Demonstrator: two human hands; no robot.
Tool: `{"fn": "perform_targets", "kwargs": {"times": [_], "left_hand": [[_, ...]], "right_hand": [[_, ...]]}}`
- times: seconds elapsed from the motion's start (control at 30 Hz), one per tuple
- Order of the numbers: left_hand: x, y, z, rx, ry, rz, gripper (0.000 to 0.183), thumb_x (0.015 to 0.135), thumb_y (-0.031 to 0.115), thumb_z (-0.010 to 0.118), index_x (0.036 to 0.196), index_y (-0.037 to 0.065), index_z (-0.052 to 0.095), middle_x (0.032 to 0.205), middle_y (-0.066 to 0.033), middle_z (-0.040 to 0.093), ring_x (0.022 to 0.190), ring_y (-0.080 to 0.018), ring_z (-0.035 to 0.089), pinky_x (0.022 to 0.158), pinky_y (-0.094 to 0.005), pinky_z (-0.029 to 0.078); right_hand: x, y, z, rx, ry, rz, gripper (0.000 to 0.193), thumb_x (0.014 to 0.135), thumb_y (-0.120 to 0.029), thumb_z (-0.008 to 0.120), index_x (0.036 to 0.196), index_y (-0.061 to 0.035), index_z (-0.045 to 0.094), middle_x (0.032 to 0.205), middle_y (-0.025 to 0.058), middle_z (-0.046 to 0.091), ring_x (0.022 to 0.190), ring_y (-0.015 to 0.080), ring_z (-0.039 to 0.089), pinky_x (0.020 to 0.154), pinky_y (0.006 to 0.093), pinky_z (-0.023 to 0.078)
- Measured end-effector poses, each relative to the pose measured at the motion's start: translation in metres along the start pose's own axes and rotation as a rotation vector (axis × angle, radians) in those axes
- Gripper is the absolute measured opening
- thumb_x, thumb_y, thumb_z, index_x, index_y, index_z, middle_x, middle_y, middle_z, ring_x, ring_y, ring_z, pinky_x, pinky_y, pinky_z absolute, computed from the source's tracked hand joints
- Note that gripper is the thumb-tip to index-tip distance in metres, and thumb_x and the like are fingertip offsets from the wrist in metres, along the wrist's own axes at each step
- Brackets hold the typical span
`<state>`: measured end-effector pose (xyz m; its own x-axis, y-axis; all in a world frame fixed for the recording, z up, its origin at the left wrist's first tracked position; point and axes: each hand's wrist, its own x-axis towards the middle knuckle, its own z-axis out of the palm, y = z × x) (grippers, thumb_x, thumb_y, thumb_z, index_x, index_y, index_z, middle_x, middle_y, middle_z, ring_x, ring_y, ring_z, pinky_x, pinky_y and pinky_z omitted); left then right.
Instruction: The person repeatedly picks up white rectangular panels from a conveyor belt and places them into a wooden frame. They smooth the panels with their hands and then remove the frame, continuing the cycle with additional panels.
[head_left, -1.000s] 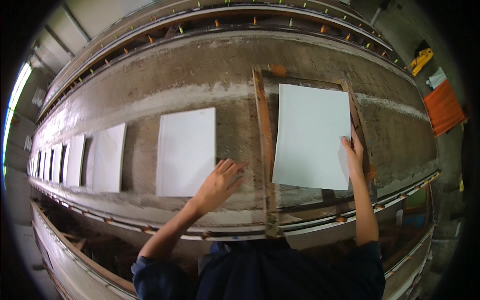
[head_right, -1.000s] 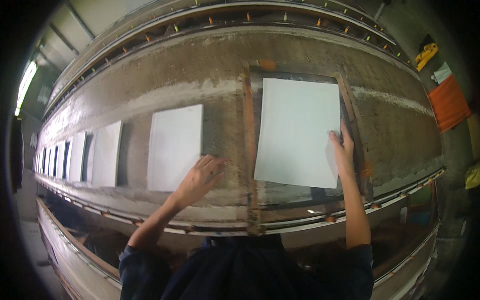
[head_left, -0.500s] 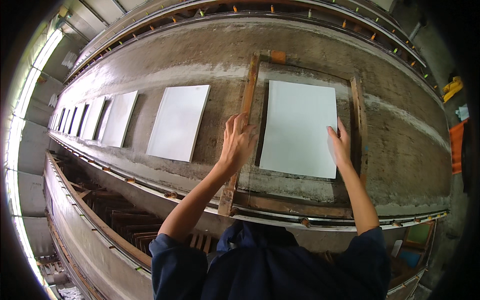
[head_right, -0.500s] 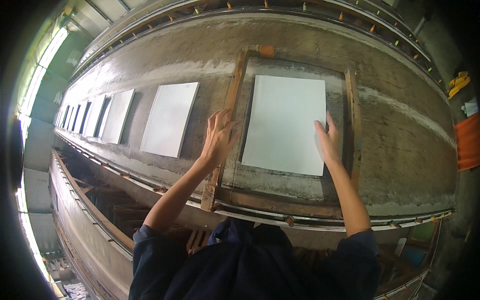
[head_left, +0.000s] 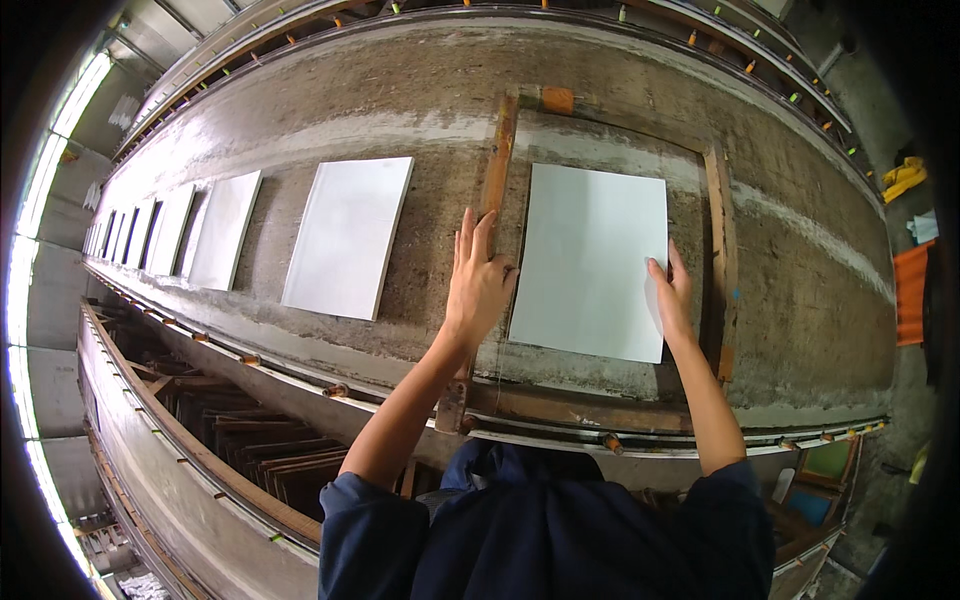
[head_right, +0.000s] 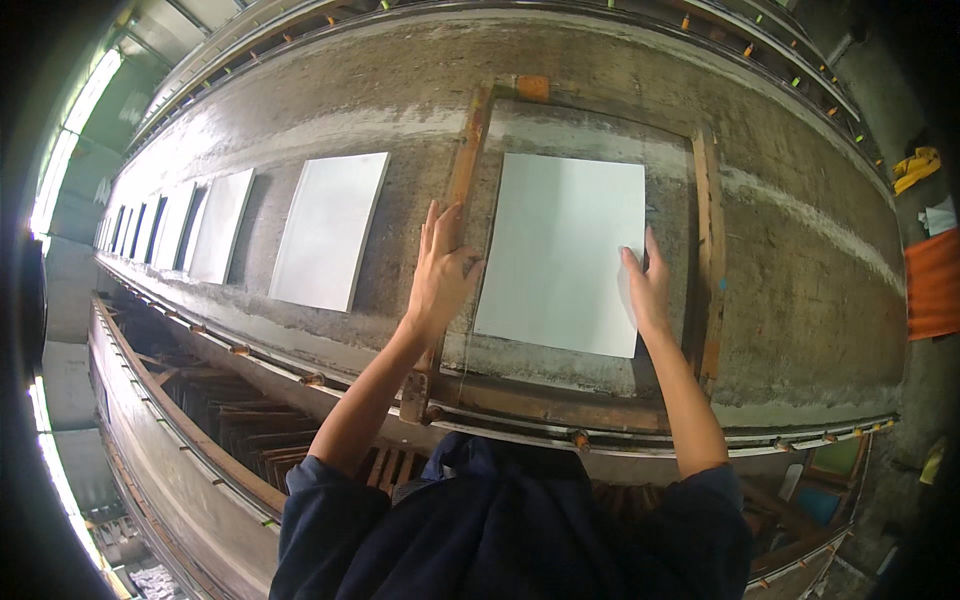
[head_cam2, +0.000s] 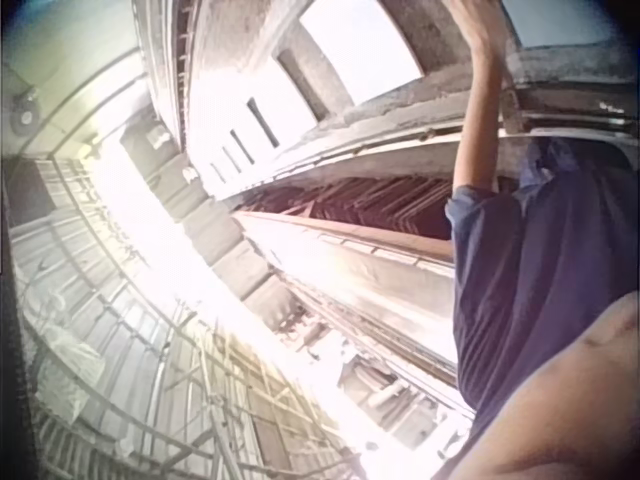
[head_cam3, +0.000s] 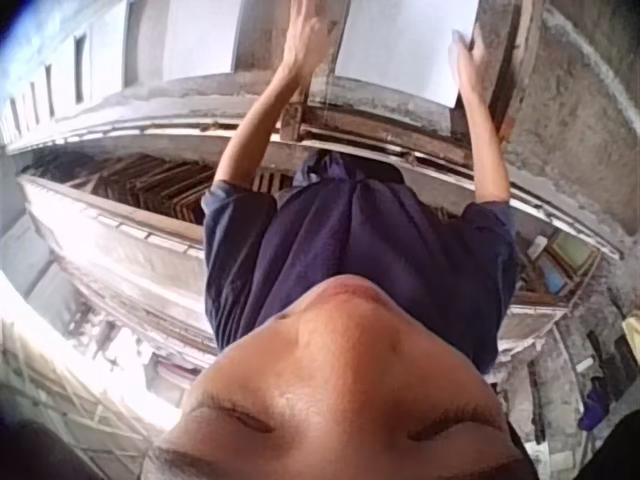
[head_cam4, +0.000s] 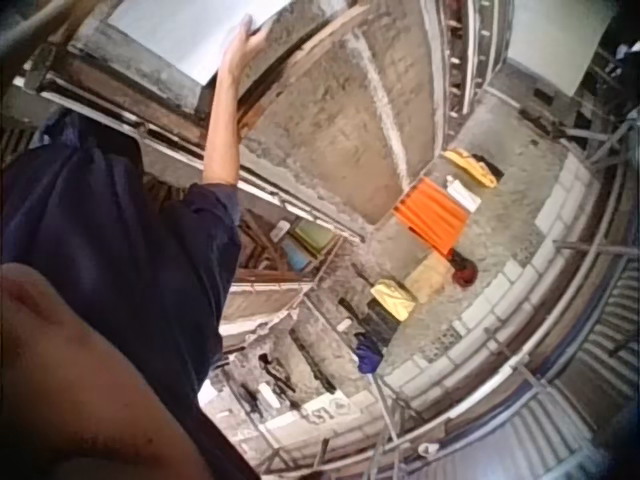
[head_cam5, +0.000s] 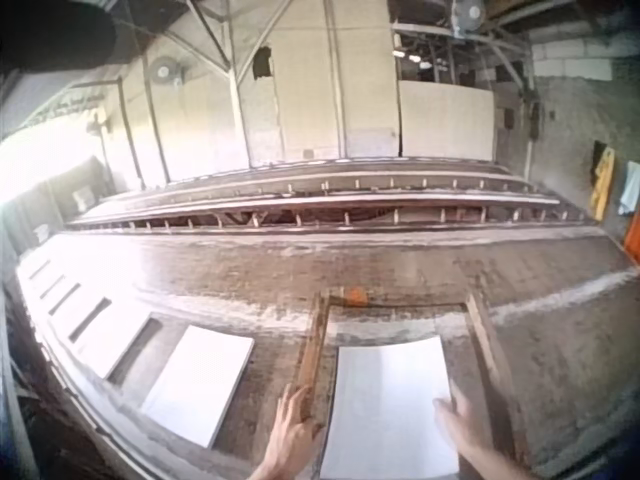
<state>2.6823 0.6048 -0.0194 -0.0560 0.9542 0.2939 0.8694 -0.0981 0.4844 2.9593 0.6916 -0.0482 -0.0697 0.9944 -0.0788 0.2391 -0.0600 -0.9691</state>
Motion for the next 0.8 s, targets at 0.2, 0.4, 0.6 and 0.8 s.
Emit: {"fn": "perform_targets", "kwargs": {"times": [0.2, 0.4, 0.6, 0.8], "left_hand": [[0.001, 0.003, -0.002, 0.112, -0.019, 0.002, 0.015, 0.078, 0.015, 0.067, 0.074, 0.001, 0.069, 0.145, -0.0160, 0.025, 0.139, -0.0421, 0.004, 0.110, -0.0610, 0.013], [0.001, 0.003, -0.002, 0.106, -0.025, -0.004, 0.013, 0.078, 0.016, 0.068, 0.075, 0.003, 0.070, 0.145, -0.0143, 0.025, 0.139, -0.0409, 0.007, 0.110, -0.0621, 0.012], [0.001, 0.005, -0.003, 0.101, -0.040, -0.027, 0.013, 0.074, 0.016, 0.074, 0.075, 0.004, 0.070, 0.146, -0.0133, 0.025, 0.139, -0.0403, 0.007, 0.109, -0.0627, 0.013], [-0.001, 0.011, -0.001, 0.136, -0.089, -0.044, 0.013, 0.073, 0.017, 0.075, 0.077, 0.005, 0.071, 0.147, -0.0122, 0.023, 0.139, -0.0395, 0.008, 0.108, -0.0656, 0.011]], "right_hand": [[-0.004, 0.003, 0.003, 0.024, 0.019, 0.005, 0.063, 0.089, -0.018, 0.059, 0.140, 0.0054, 0.031, 0.138, 0.0201, 0.044, 0.126, 0.0243, 0.044, 0.106, 0.0336, 0.031], [-0.008, 0.000, 0.005, -0.026, 0.035, -0.009, 0.063, 0.089, -0.022, 0.059, 0.140, 0.0053, 0.031, 0.138, 0.0201, 0.043, 0.127, 0.0256, 0.043, 0.107, 0.0343, 0.030], [-0.002, 0.001, -0.001, -0.257, -0.011, -0.009, 0.063, 0.090, -0.029, 0.057, 0.141, 0.0005, 0.032, 0.137, 0.0245, 0.042, 0.125, 0.0323, 0.045, 0.104, 0.0384, 0.035], [0.006, 0.011, -0.001, -0.731, 0.026, -0.092, 0.067, 0.092, -0.039, 0.053, 0.143, -0.0040, 0.029, 0.140, 0.0246, 0.038, 0.127, 0.0455, 0.038, 0.104, 0.0485, 0.033]]}}
